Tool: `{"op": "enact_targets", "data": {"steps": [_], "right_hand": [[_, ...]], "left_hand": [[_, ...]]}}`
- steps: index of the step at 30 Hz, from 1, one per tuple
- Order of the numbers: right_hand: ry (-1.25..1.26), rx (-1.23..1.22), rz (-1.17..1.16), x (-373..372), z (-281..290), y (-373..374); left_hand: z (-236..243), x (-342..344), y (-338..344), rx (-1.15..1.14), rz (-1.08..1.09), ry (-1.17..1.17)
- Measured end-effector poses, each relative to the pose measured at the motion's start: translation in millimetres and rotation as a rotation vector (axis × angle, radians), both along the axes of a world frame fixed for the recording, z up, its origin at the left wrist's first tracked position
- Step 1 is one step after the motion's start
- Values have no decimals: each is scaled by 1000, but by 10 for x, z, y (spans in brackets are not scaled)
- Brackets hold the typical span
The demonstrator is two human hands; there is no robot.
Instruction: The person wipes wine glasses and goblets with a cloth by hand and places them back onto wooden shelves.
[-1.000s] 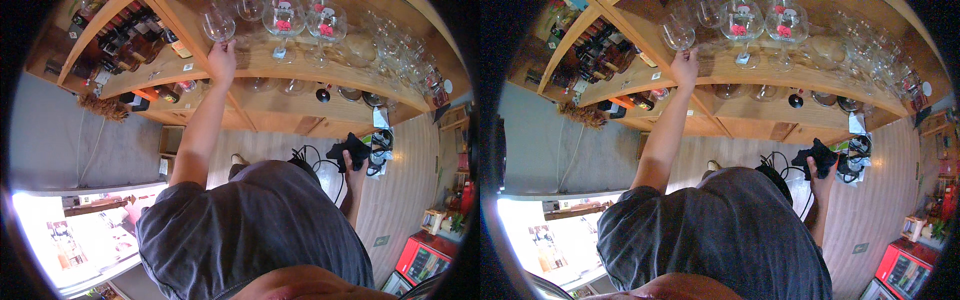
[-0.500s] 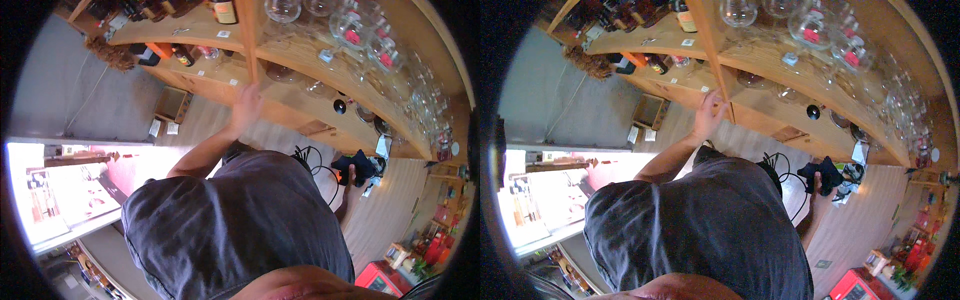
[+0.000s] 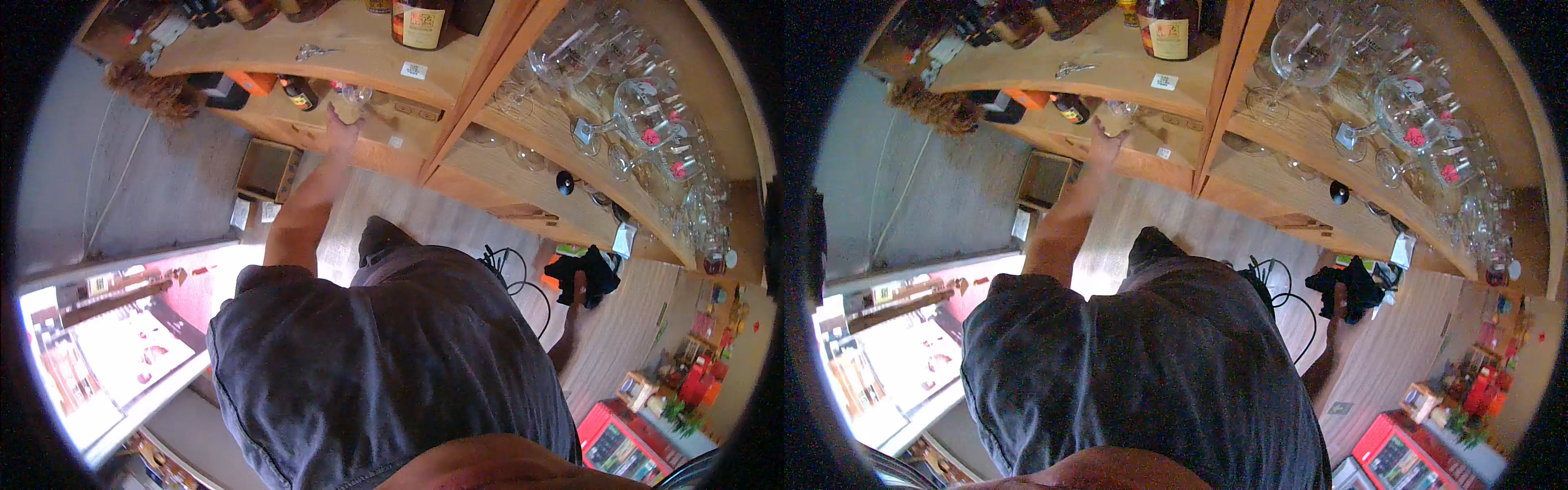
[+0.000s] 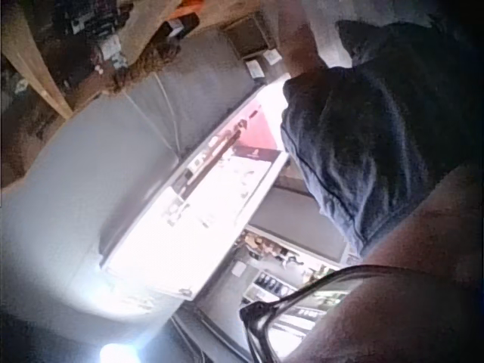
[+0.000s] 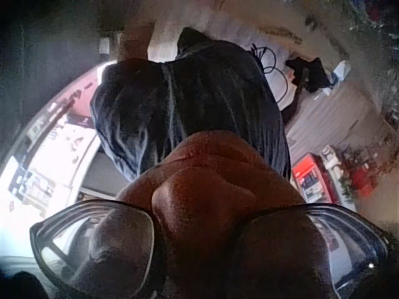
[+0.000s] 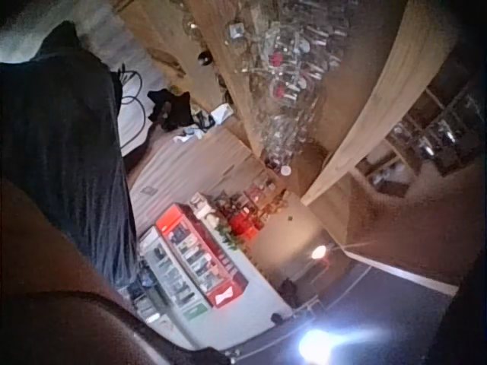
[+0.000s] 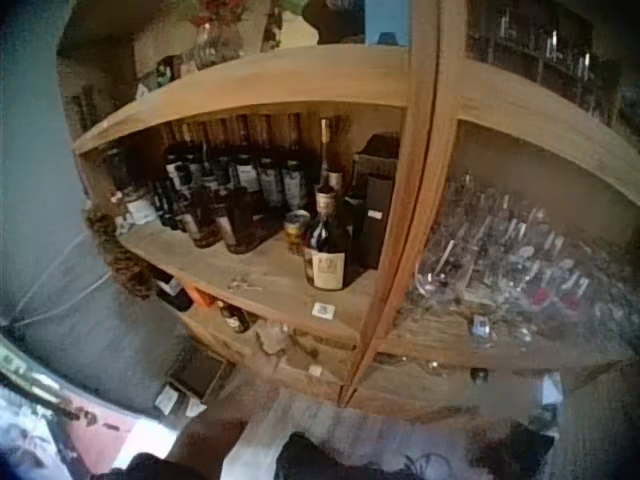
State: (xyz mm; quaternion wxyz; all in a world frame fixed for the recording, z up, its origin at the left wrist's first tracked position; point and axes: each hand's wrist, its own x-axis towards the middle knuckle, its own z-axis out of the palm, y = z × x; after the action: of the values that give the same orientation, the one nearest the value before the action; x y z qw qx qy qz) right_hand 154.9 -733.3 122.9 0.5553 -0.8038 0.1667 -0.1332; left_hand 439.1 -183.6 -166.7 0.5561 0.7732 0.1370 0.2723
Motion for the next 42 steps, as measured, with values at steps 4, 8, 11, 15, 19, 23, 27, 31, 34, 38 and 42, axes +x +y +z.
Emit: {"op": "enact_targets", "data": {"steps": [4,8,11,15,19,23,27,31,34,38,42], "right_hand": [[-4,-53,-175,-184,97,456],[31,-29,-331,-227,231,806],[-12,-72,-315,-252,365,1042],[67,19,-323,-350,238,932],[36,49,-213,-392,224,950],[-38,19,-127,-378,255,548],[-122,56,-64,-517,81,77],[-121,27,50,-465,143,-466],[-272,-27,96,-597,123,-707],[-275,-43,34,-896,-66,-1097],[-72,94,-126,-1300,-119,-1467]], "left_hand": [[319,388,128,91,-198,138],[66,619,112,-73,-320,104],[-163,675,329,-170,-391,55],[316,401,-53,-137,-413,-67],[635,-115,115,-60,-320,-36],[1153,-1022,-191,119,-355,101],[2053,-1758,-990,-84,-492,88],[3032,-1916,-2272,-312,-518,-92],[3509,-1699,-2870,-195,-478,-221],[3876,-1303,-3375,-21,-362,-334],[3979,-940,-3669,191,-191,-376]]}}
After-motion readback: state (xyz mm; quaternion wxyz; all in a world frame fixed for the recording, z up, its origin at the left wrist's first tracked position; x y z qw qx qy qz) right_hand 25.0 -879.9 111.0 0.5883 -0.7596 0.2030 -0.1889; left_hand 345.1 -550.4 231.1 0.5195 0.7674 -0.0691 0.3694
